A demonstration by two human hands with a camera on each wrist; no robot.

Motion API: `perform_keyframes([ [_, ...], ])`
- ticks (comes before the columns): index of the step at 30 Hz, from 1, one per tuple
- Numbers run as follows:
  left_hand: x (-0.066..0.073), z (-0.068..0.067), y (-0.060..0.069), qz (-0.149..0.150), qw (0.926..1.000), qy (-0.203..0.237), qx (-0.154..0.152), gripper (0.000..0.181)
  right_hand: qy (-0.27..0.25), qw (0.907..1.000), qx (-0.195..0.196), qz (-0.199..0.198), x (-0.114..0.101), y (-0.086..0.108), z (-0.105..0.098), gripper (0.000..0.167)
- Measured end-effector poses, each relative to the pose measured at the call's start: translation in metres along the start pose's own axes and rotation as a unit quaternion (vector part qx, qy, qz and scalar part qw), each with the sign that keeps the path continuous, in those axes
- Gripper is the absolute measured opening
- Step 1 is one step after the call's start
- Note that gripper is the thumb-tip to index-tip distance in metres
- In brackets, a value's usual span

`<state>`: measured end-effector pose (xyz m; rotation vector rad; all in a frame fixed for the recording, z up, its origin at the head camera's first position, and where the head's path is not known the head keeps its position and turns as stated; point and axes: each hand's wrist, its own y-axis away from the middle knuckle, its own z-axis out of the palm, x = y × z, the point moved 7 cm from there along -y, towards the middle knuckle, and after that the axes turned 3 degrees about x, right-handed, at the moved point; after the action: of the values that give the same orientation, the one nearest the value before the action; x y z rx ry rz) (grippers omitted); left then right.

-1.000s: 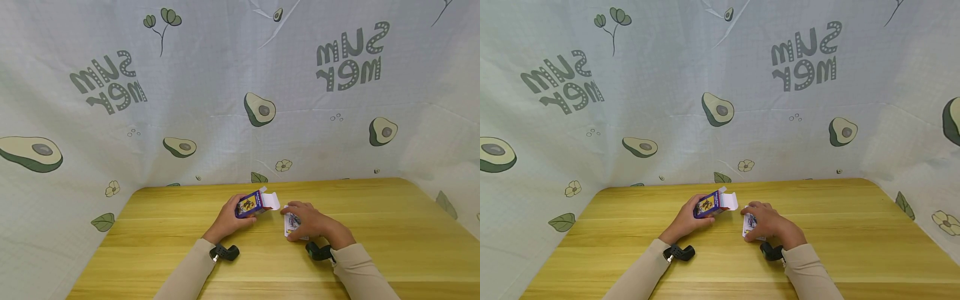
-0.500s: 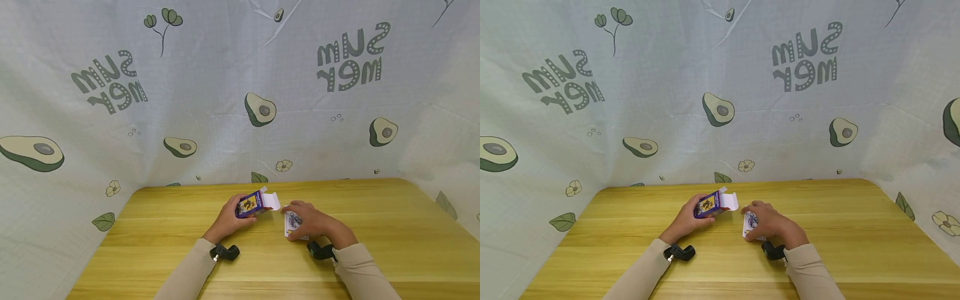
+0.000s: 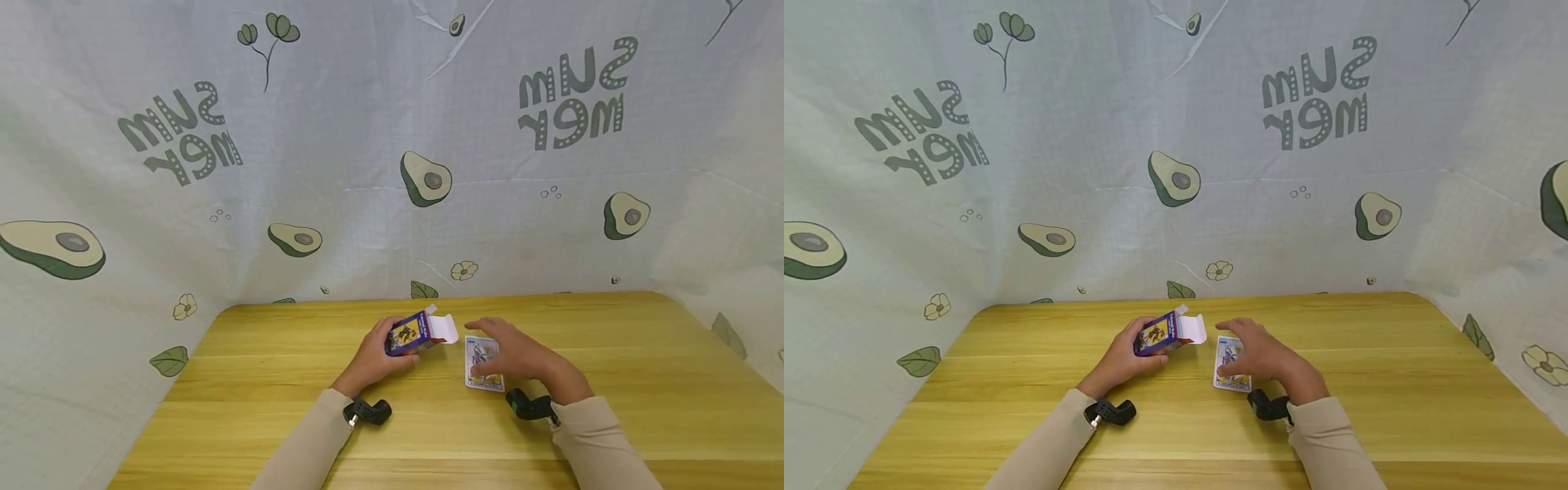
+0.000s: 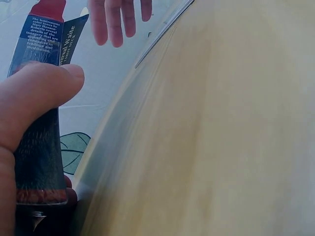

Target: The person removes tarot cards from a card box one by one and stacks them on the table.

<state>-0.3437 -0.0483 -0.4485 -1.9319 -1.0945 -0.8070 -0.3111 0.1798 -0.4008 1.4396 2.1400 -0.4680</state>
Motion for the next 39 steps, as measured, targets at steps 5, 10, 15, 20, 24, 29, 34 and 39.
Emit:
perform_keyframes([
  [5,0.001,0.000,0.000,0.000,1.0000,0.003,-0.001,0.071,-0.004,0.9982,0.057,-0.018,-0.002,-0.001,-0.011,0.067],
  [10,0.002,0.000,0.000,-0.011,0.9999,0.009,-0.004,0.072,-0.021,0.9936,0.110,-0.014,-0.004,-0.002,-0.020,0.058],
  [15,0.004,0.000,0.000,-0.011,0.9999,0.009,-0.003,0.071,-0.036,0.9859,0.161,-0.028,-0.011,-0.001,-0.027,0.047],
  [20,0.006,0.002,0.000,-0.010,0.9999,0.009,-0.006,0.071,-0.047,0.9793,0.195,-0.026,-0.015,-0.001,-0.031,0.038],
  [24,0.006,0.001,0.000,-0.007,0.9999,0.009,-0.004,0.071,-0.063,0.9760,0.208,-0.015,-0.019,-0.002,-0.032,0.029],
  [29,0.004,0.001,0.000,-0.010,0.9999,0.006,-0.004,0.072,-0.083,0.9722,0.219,-0.002,-0.023,-0.005,-0.030,0.022],
  [34,0.002,0.001,0.000,-0.007,1.0000,0.005,-0.003,0.071,-0.100,0.9693,0.224,0.001,-0.029,-0.009,-0.025,0.021],
  [39,0.003,0.001,0.000,-0.002,1.0000,0.007,-0.001,0.070,-0.116,0.9696,0.216,0.006,-0.035,-0.014,-0.019,0.019],
])
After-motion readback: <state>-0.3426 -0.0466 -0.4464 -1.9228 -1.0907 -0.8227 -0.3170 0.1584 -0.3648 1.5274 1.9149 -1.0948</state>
